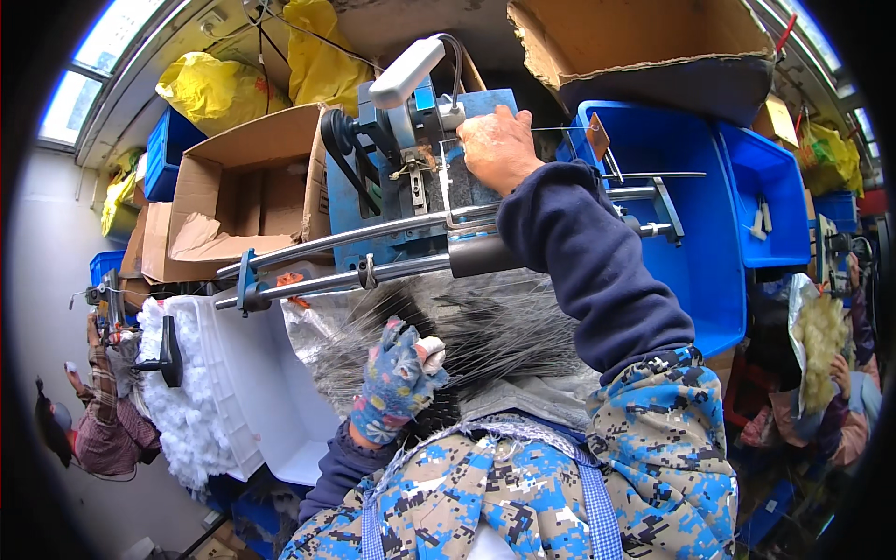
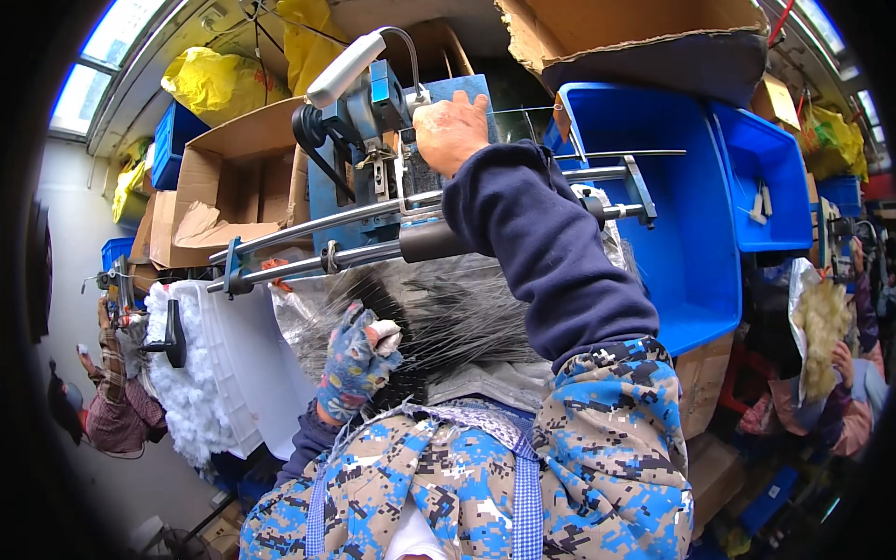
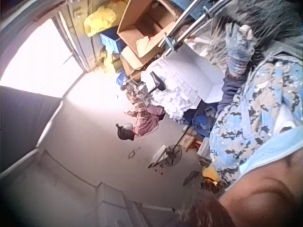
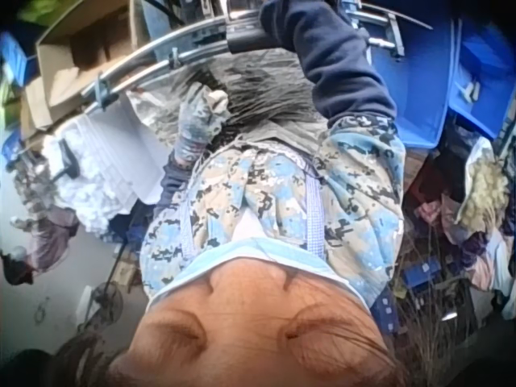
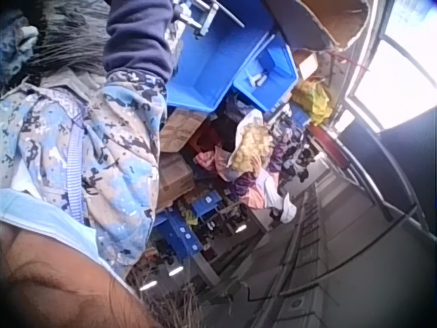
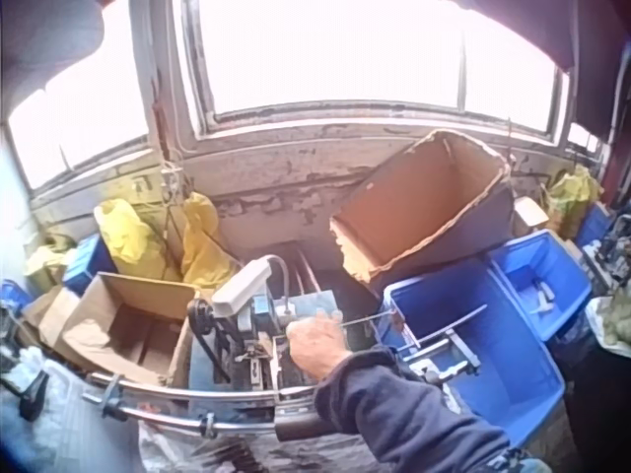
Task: The person operates a blue industrial machine, repeatedly pulling a lever with their right hand while holding a bundle of dark fibers with their left hand. The fibers are fed through the machine's rollers, and the person adjusts the material as needed throughout the process.
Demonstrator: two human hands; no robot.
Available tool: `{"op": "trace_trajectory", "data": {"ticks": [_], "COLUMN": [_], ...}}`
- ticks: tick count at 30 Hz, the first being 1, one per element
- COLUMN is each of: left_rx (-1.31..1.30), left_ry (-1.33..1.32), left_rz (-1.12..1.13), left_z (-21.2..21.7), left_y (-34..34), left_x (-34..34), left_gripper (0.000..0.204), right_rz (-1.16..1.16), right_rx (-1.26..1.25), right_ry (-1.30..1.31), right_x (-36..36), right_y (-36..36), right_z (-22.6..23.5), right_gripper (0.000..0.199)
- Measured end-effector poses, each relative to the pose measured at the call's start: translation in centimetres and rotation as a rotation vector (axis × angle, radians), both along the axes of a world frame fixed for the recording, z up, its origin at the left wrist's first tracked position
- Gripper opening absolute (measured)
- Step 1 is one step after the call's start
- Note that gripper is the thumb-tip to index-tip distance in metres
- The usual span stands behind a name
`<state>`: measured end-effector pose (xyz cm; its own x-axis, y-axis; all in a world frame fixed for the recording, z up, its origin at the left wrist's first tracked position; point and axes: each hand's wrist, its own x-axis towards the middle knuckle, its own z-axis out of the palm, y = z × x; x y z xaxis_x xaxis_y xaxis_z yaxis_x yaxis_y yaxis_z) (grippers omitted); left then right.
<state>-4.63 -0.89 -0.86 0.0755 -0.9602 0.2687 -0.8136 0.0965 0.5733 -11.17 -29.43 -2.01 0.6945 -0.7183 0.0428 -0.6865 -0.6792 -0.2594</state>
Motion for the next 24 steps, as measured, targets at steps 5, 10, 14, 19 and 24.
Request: {"op": "trace_trajectory", "data": {"ticks": [5, 10, 14, 19, 24], "left_rx": [0.005, -0.033, -0.077, 0.007, -0.086], "left_ry": [0.027, -0.045, -0.081, 0.034, -0.058], "left_rz": [0.012, -0.041, -0.009, 0.152, 0.052], "left_z": [0.5, -0.2, 1.2, 1.3, 1.8], "left_y": [0.5, 0.3, 0.1, 2.3, 0.8], "left_x": [0.1, 0.1, 0.2, 3.0, 1.5], "left_gripper": [0.027, 0.027, 0.026, 0.029, 0.025], "right_rz": [-0.05, -0.008, -0.008, -0.009, 0.01], "right_rx": [-0.233, -0.107, -0.001, 0.064, 0.023], "right_ry": [-0.103, -0.07, -0.093, -0.095, -0.111], "right_x": [-2.9, -4.9, -5.5, -4.8, -2.6], "right_y": [1.8, 3.1, 3.3, 3.6, 4.9], "right_z": [0.2, 0.6, 1.1, 1.2, 0.7], "right_gripper": [0.037, 0.059, 0.053, 0.054, 0.06]}}
